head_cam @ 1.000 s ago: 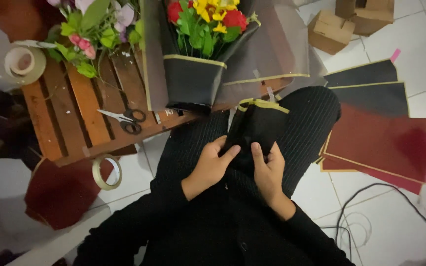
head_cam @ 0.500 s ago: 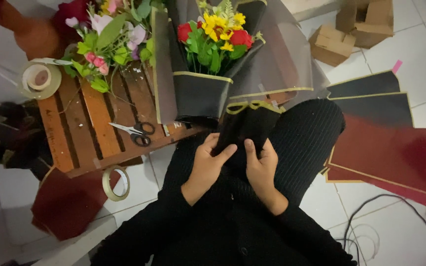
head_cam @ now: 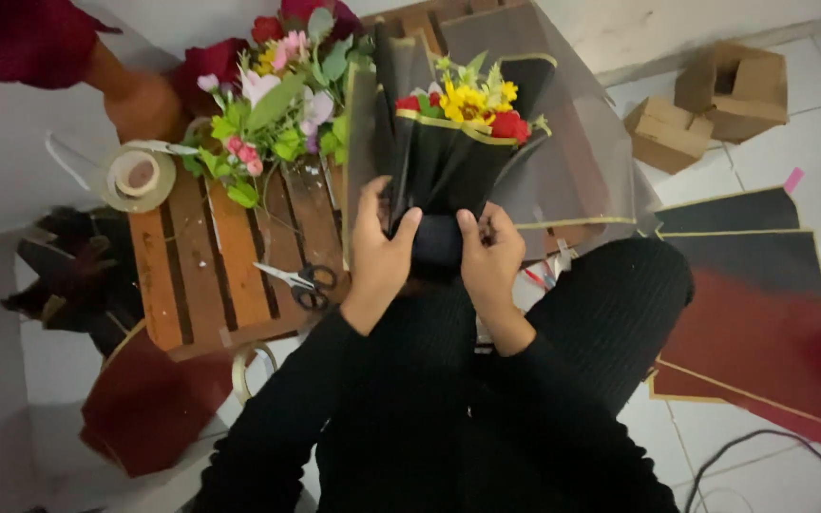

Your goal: Wrapping a flower bouquet with decorative paper and securing it with tape.

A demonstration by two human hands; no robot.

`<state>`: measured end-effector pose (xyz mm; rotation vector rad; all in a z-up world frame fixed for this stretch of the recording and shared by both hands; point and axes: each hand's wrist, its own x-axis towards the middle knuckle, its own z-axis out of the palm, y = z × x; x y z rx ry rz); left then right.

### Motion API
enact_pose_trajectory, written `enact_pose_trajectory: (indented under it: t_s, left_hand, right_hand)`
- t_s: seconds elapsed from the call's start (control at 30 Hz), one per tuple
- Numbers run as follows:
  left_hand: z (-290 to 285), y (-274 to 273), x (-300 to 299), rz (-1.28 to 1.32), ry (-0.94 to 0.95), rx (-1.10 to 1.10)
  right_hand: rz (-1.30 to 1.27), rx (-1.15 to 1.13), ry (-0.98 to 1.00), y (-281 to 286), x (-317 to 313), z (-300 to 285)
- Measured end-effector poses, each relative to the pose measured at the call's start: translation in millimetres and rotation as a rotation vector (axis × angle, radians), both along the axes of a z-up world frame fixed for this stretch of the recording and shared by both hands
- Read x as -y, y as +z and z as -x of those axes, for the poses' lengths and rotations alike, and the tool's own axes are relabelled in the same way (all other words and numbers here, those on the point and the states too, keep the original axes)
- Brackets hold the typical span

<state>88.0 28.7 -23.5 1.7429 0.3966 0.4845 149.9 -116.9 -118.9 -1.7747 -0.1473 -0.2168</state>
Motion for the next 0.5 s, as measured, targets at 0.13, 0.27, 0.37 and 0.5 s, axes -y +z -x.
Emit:
enact_pose_trajectory:
  t_s: [0.13, 0.27, 0.37, 0.5]
  left_hand:
    - [-4, 11, 4, -0.085, 0.032, -0.079]
    - [-11, -19, -7, -0.435, 0.105, -0.094]
    - [-14, -32, -12, -0.627, 0.194, -0.025]
    - [-17, -46, -13, -0.352, 0.179, -0.014]
  right_hand:
    - [0.070, 0.039, -0.051, -5, -12, -7]
    - [0.062, 0.077, -0.067, 20, -15, 6]
    - [0.089, 0.133, -0.034, 18, -16, 5]
    - [0.101, 0.173, 0.011, 17, -18, 4]
